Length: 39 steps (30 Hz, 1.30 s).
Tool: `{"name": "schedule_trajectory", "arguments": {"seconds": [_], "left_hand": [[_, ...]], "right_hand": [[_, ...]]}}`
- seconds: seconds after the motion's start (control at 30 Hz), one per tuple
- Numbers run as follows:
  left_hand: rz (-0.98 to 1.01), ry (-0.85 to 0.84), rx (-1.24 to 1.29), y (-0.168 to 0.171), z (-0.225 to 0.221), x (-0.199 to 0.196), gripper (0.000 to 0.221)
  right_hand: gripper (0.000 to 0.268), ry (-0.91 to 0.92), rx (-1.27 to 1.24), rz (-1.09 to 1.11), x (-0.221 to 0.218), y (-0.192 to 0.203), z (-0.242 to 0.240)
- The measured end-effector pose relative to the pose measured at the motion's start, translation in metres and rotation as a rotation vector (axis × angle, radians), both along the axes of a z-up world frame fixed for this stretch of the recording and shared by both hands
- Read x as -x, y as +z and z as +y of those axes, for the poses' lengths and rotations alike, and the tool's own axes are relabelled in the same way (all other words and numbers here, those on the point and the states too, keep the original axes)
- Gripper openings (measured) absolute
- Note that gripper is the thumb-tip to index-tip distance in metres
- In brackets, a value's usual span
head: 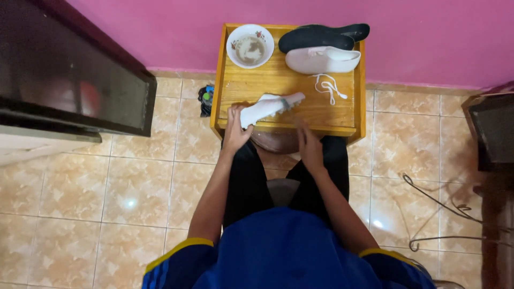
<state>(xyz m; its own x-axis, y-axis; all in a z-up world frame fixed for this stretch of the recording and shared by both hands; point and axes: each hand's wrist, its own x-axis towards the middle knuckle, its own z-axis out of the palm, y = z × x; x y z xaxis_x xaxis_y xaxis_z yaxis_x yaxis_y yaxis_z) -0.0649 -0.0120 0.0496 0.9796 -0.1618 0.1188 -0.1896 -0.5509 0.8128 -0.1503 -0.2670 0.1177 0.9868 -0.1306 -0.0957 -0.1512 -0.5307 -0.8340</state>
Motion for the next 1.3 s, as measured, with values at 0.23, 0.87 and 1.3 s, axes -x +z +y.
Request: {"name": "schedule_trajectory", "arguments": {"seconds": [0.23, 0.87, 1.3], "left_hand": [[-0.01, 0.074, 0.064, 0.006, -0.011, 0.013, 0.063], [0.072, 0.105, 0.042, 0.007, -0.013, 0.007, 0.065], [0.068, 0.114, 0.037, 0.007, -0.01, 0.009, 0.061]], "right_hand": [[0.033, 0.06, -0.063, -0.069, 0.006, -0.098, 0.001], [0.051, 0.082, 0.081, -0.16, 0.007, -0.049, 0.01], [0.036, -0.017, 0.07, -0.106, 0.01, -0.006, 0.014]]}}
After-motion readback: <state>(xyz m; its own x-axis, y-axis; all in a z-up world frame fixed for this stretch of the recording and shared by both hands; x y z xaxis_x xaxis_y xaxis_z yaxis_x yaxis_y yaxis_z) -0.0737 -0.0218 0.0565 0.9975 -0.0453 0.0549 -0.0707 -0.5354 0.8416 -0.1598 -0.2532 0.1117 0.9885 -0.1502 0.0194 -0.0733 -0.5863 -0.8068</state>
